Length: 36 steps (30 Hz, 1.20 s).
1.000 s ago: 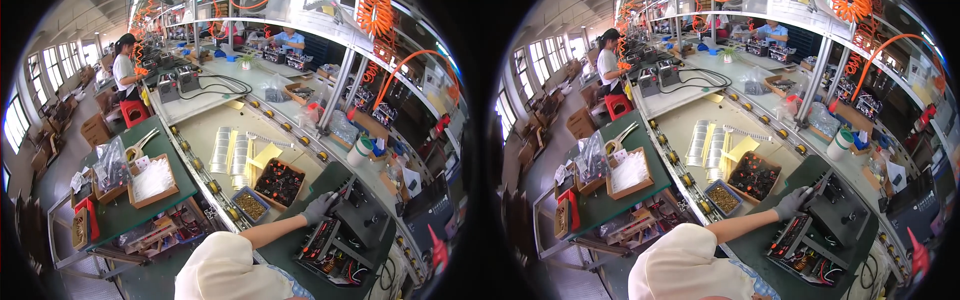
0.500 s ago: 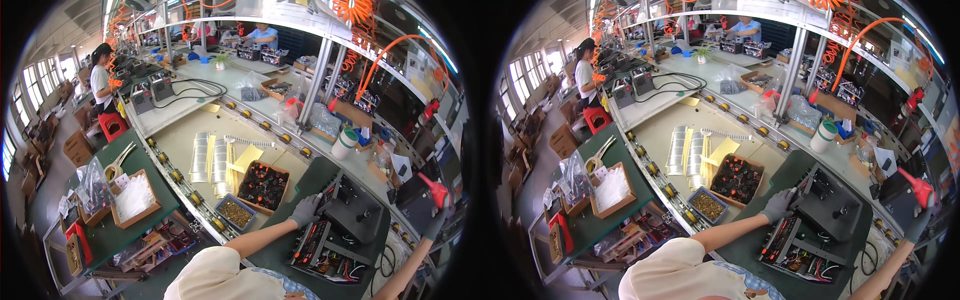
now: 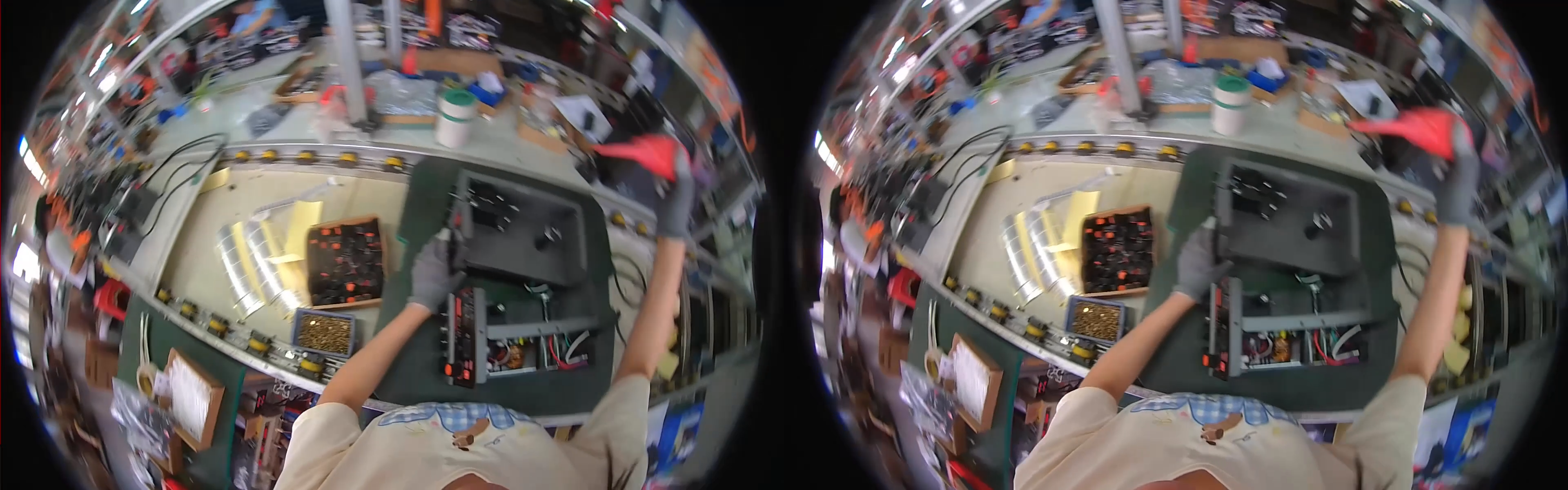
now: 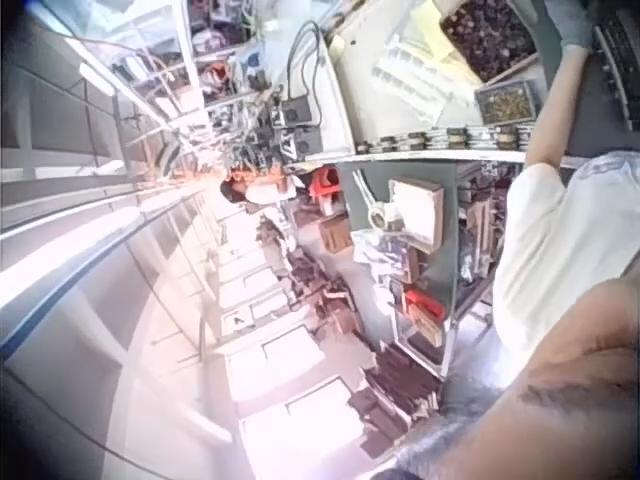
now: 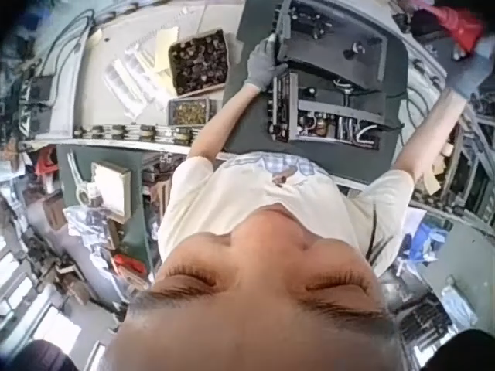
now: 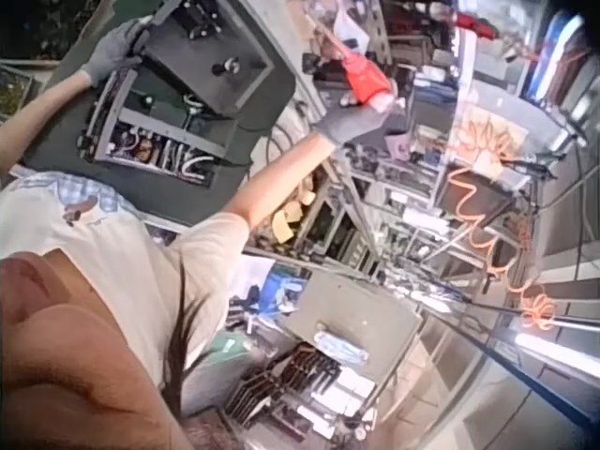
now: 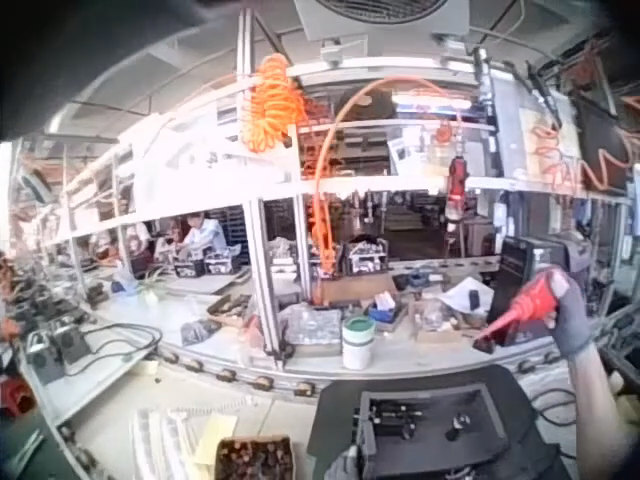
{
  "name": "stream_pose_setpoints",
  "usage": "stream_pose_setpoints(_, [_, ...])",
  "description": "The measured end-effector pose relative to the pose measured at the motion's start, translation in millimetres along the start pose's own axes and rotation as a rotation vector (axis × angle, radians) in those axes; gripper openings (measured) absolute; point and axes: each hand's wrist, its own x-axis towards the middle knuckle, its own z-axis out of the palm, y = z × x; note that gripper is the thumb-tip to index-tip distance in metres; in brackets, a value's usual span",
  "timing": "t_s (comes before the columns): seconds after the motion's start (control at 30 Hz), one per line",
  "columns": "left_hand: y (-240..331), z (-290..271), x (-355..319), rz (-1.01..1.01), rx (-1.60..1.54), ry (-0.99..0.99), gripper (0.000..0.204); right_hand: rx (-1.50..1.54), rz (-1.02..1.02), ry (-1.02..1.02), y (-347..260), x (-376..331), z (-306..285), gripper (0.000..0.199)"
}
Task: Assembling and inspecting electronic components and power supply units on an industrial assembly line.
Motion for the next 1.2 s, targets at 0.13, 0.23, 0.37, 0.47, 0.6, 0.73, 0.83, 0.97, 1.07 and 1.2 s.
stream_pose_setpoints(0.13, [0, 2, -1, 0.042, -0.011, 0.031, 0.094, -0.046, -0.068, 0.098, 5, -10, 19, 0.039])
stream_pose_setpoints(0.23, [4, 9, 3, 0.006, 0.029, -0.004, 0.093, -0.325, -0.044, 0.239, -11, -30, 30, 0.036])
stream_pose_setpoints(0.37, [6, 8, -1, -0.021, 0.124, -0.010, 0.092, -0.041, 0.000, 0.002, -8, -75, 45, 0.036])
stream_pose_setpoints(0.47, [4, 6, -2, -0.001, 0.101, -0.004, 0.092, -0.231, -0.123, -0.092, 6, -85, 79, 0.040])
stream_pose_setpoints(0.6, [0, 8, -1, 0.004, 0.029, -0.029, 0.092, -0.371, -0.237, -0.212, 2, -85, 123, 0.042])
stream_pose_setpoints(0.73, [-1, 12, 1, 0.006, 0.047, -0.022, 0.092, -0.270, -0.251, -0.250, 23, -75, 152, 0.043])
stream_pose_setpoints(0.83, [-1, 11, -3, 0.018, 0.060, -0.024, 0.092, -0.346, -0.330, -0.272, 26, -71, 163, 0.045])
stream_pose_setpoints(0.97, [-4, 12, -1, 0.049, 0.049, -0.016, 0.090, -0.362, -0.375, -0.288, 31, -66, 171, 0.043])
stream_pose_setpoints(1.07, [-3, 11, -1, 0.054, 0.059, -0.005, 0.090, -0.413, -0.360, -0.317, 28, -65, 175, 0.040])
stream_pose_setpoints(1.2, [-4, 11, 0, 0.084, 0.040, 0.016, 0.090, -0.478, -0.328, -0.386, 25, -64, 180, 0.038])
